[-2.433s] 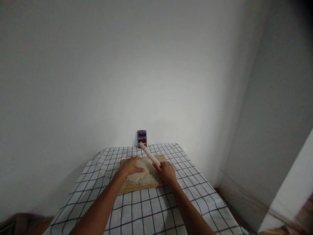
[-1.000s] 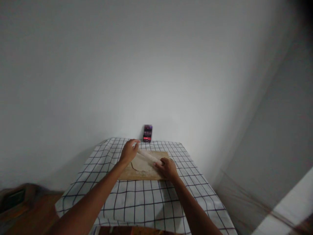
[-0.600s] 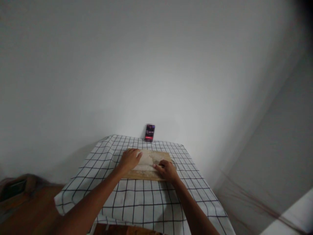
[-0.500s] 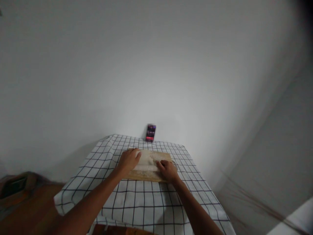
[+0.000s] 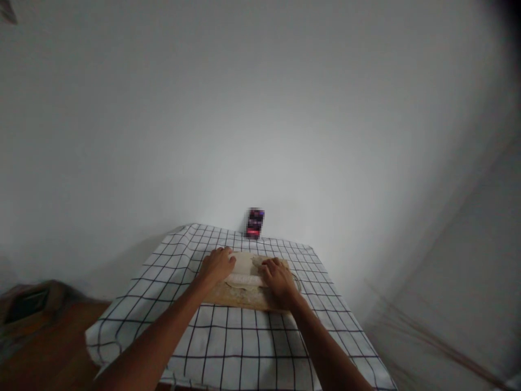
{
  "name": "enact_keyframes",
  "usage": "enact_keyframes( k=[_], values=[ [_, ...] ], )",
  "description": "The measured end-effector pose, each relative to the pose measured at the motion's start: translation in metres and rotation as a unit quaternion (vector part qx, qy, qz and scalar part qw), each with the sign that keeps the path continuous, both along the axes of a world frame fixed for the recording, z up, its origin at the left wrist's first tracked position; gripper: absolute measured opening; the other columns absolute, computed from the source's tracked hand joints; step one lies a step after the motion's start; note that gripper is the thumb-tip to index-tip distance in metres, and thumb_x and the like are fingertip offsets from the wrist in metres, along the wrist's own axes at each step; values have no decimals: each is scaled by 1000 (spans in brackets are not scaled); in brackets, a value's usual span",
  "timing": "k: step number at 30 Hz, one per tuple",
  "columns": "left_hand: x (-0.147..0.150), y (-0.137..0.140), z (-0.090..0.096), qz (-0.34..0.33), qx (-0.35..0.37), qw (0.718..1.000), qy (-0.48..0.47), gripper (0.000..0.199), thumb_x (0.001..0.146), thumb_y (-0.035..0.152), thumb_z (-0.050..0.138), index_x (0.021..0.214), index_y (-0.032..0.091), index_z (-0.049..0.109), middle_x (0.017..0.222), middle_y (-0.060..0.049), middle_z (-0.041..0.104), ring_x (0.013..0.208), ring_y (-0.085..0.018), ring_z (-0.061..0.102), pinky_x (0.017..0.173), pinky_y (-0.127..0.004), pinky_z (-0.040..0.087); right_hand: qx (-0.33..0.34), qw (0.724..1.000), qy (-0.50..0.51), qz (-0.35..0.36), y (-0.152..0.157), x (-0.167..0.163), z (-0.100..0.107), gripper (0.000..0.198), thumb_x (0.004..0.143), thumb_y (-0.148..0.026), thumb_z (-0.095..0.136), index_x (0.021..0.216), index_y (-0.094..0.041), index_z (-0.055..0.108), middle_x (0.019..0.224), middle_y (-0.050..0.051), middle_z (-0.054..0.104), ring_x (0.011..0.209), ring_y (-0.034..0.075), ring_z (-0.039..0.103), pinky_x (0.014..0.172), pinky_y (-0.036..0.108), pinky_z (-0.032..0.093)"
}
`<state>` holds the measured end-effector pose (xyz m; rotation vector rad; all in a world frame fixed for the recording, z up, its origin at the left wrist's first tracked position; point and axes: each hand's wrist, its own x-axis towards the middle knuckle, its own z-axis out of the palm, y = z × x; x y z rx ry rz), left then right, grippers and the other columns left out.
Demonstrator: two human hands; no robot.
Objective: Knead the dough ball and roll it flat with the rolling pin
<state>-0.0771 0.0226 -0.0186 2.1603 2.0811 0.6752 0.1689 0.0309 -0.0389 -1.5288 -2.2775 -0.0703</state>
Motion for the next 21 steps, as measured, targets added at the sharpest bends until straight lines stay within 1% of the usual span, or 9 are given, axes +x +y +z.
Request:
enact_keyframes(
  k=[2, 5, 9, 14, 17, 21],
  values=[
    [0, 0, -1, 0, 1, 1000, -1, 37, 100, 34, 45, 127, 20, 66, 126, -14, 71, 119, -28, 64, 102, -41, 48, -9, 1000, 18, 4, -8, 0, 0, 33, 109, -33, 39, 121, -24, 69, 125, 8, 69, 113, 21, 64, 98, 32, 45],
    [0, 0, -4, -1, 4, 1000, -1, 37, 100, 34, 44, 126, 20, 66, 128, -14, 70, 121, -28, 62, 103, -41, 47, -13, 1000, 16, 4, -21, -1, 2, 33, 110, -33, 39, 121, -24, 69, 122, 8, 71, 114, 22, 65, 99, 32, 46],
    [-1, -4, -6, -21, 19, 1000, -4, 38, 100, 34, 47, 129, 20, 66, 132, -13, 69, 126, -28, 60, 108, -41, 46, 0, 1000, 12, 7, -40, -3, 1, 34, 110, -30, 37, 123, -23, 68, 125, 8, 71, 116, 22, 64, 102, 32, 46],
    [-2, -11, -8, -48, 46, 998, -16, 35, 99, 30, 51, 128, 19, 66, 138, -12, 67, 130, -26, 58, 113, -39, 44, 17, 1000, 21, -10, -60, -8, -6, 39, 110, -28, 33, 117, -21, 70, 130, 10, 70, 122, 22, 63, 107, 32, 44],
    [-2, -13, -8, -52, 49, 997, -22, 33, 98, 28, 52, 127, 19, 66, 138, -12, 67, 131, -27, 58, 115, -40, 43, 12, 1000, 20, -12, -63, -10, -2, 38, 110, -29, 33, 117, -21, 70, 133, 10, 70, 123, 23, 63, 108, 33, 43],
    [-2, -15, -8, -42, 38, 998, -24, 35, 99, 31, 51, 128, 18, 66, 139, -13, 67, 131, -28, 59, 114, -41, 45, -13, 1000, 10, -15, -52, -10, 9, 33, 109, -29, 38, 115, -21, 70, 124, 10, 73, 115, 23, 66, 99, 32, 46]
  ],
)
